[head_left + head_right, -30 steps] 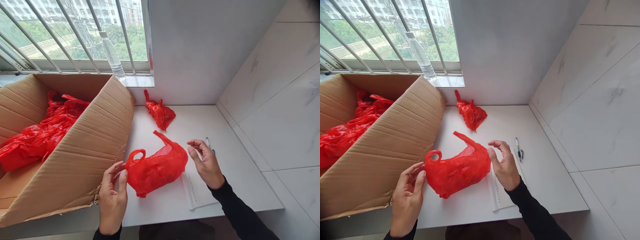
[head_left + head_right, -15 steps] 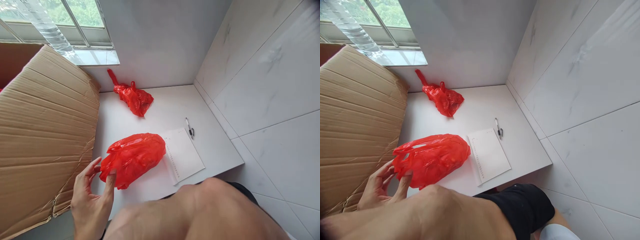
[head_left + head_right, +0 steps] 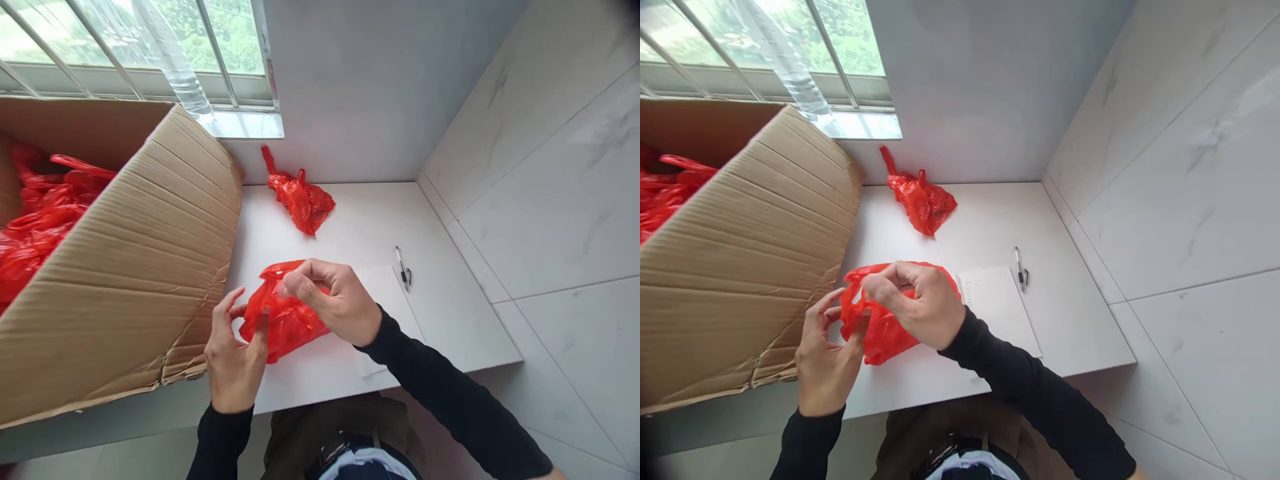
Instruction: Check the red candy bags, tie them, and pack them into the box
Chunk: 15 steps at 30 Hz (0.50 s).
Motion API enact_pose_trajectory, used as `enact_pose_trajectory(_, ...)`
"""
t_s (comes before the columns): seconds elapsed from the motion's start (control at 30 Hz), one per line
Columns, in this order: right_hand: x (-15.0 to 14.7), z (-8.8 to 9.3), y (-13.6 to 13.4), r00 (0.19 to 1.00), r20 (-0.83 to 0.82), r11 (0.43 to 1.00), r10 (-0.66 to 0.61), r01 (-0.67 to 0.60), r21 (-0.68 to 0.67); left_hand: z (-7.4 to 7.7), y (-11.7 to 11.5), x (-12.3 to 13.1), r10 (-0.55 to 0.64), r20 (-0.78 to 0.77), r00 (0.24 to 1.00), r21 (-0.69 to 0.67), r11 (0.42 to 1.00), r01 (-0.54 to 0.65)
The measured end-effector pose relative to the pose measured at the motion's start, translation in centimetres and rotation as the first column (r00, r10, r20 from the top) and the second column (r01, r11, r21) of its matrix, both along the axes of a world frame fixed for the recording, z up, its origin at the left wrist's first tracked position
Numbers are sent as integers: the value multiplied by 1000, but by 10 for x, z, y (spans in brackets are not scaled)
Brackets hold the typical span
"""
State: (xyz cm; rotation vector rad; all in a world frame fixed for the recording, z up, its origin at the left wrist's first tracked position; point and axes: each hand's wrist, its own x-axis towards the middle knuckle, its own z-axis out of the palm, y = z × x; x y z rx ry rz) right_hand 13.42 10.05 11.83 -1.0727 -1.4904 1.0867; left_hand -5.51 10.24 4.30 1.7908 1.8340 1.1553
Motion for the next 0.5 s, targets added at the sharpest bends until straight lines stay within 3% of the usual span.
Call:
enact_pose_trajectory(0.1, -6, -39, 22, 914, 402, 992, -45, -6, 124, -1, -2, -6, 44, 9, 999, 26, 999, -44)
enact_pose_trajectory(0.2, -5, -58, 21, 682, 721, 976, -123, -49, 212, 1, -7, -13, 49, 11, 999, 65, 997, -50)
enact_pose_trajectory(0.27, -3, -57, 12, 588, 794, 973, -155, -48, 226, 4, -11, -16, 73, -8, 997, 116, 991, -71)
enact_pose_trajectory(0.37, 0, -47, -5, 545, 831, 972, -109, -117, 204, 15, -23, -18, 140, -45, 989, 160, 978, -131)
enact_pose_trajectory(0.43, -1, -42, -15, 523, 852, 968, -26, -199, 153, 24, -33, -16, 135, 16, 991, 75, 988, -136)
enact_pose_trajectory(0.5, -3, -42, -22, 520, 852, 965, 58, -249, 86, 32, -42, -11, 52, 135, 989, -45, 998, -46)
